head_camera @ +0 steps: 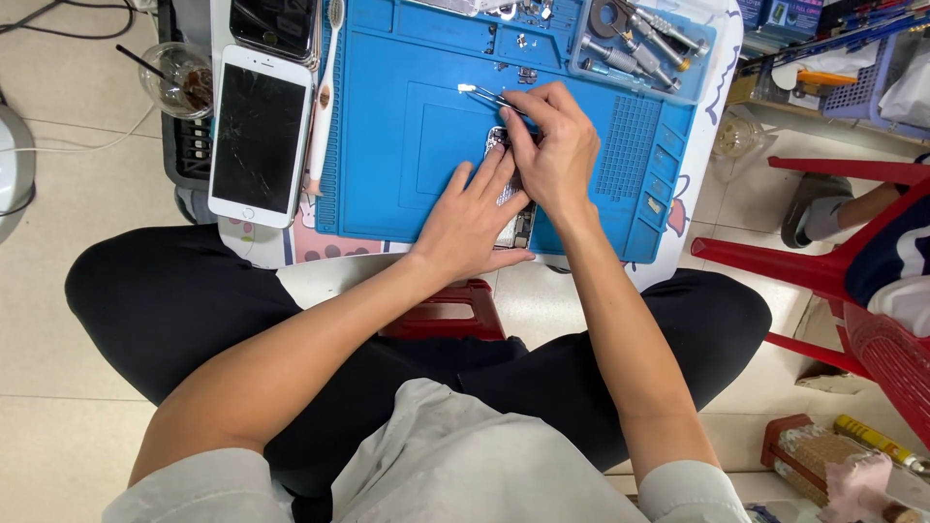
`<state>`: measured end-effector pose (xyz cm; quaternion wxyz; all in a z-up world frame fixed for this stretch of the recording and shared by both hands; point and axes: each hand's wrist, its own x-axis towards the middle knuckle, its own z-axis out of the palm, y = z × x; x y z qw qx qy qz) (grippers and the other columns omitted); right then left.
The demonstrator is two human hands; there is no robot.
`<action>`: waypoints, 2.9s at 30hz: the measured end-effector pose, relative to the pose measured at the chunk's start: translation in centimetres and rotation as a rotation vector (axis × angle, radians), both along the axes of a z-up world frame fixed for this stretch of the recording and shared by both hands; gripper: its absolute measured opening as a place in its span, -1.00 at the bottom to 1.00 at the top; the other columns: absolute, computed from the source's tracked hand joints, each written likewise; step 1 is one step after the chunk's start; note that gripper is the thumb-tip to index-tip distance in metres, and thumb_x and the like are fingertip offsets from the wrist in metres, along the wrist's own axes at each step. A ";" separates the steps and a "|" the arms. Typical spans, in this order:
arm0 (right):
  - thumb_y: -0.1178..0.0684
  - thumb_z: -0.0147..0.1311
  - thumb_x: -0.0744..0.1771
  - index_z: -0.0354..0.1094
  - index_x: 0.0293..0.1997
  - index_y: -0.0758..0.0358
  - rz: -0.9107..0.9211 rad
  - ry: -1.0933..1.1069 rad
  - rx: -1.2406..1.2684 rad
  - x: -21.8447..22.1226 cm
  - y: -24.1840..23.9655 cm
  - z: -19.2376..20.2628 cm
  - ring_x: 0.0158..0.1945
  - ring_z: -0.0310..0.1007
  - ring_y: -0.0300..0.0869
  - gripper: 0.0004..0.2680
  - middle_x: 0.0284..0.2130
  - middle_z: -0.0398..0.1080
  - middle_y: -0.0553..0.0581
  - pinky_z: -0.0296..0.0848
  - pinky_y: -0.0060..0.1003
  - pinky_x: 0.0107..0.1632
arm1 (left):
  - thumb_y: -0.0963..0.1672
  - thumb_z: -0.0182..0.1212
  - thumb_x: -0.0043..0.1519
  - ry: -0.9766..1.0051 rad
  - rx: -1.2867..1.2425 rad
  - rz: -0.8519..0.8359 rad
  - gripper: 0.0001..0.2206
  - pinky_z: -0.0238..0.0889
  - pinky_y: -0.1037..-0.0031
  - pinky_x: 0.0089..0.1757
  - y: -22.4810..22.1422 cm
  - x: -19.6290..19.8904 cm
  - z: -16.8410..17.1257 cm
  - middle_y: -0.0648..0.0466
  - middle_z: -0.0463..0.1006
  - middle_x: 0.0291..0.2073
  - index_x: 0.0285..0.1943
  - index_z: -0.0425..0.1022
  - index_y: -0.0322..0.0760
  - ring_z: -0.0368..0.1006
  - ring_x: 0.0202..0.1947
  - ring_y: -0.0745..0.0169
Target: Assembling and securing small electronic components onto a smartphone motherboard using tweezers and a screwdriver.
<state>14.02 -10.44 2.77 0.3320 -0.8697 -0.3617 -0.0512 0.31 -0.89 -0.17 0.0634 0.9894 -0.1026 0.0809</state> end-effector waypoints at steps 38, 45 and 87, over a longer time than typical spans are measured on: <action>0.17 0.29 0.39 0.63 -0.09 0.08 0.027 -0.209 0.083 -2.4 -5.2 4.1 -0.40 0.46 -0.17 -0.93 -0.34 0.51 -0.06 0.46 -0.31 -0.35 | -0.05 0.23 0.44 0.069 -1.599 0.257 -0.79 0.45 0.63 -0.28 4.1 4.5 0.0 0.07 0.73 -0.36 -0.05 0.73 -0.20 0.58 -0.33 0.44; 0.09 0.02 0.45 0.38 -0.01 0.19 -0.066 0.230 0.268 -2.0 -6.3 2.4 -0.43 0.27 -0.18 -0.92 -0.49 0.30 0.05 0.33 -0.25 -0.35 | -0.10 0.14 0.47 0.148 -1.619 0.221 -0.77 0.46 0.55 -0.17 3.8 4.4 0.0 0.02 0.73 -0.32 0.01 0.70 -0.27 0.53 -0.28 0.41; 0.08 0.29 0.31 0.68 -0.21 0.03 0.014 0.261 -0.153 0.0 -2.8 0.5 -0.46 0.41 -0.22 -0.93 -0.41 0.57 -0.08 0.22 -0.20 -0.44 | 0.00 0.51 0.21 -0.089 -0.450 0.194 -0.65 0.22 0.18 -0.15 5.8 2.7 1.5 0.06 0.45 0.05 0.08 0.65 -0.19 0.31 0.01 -0.04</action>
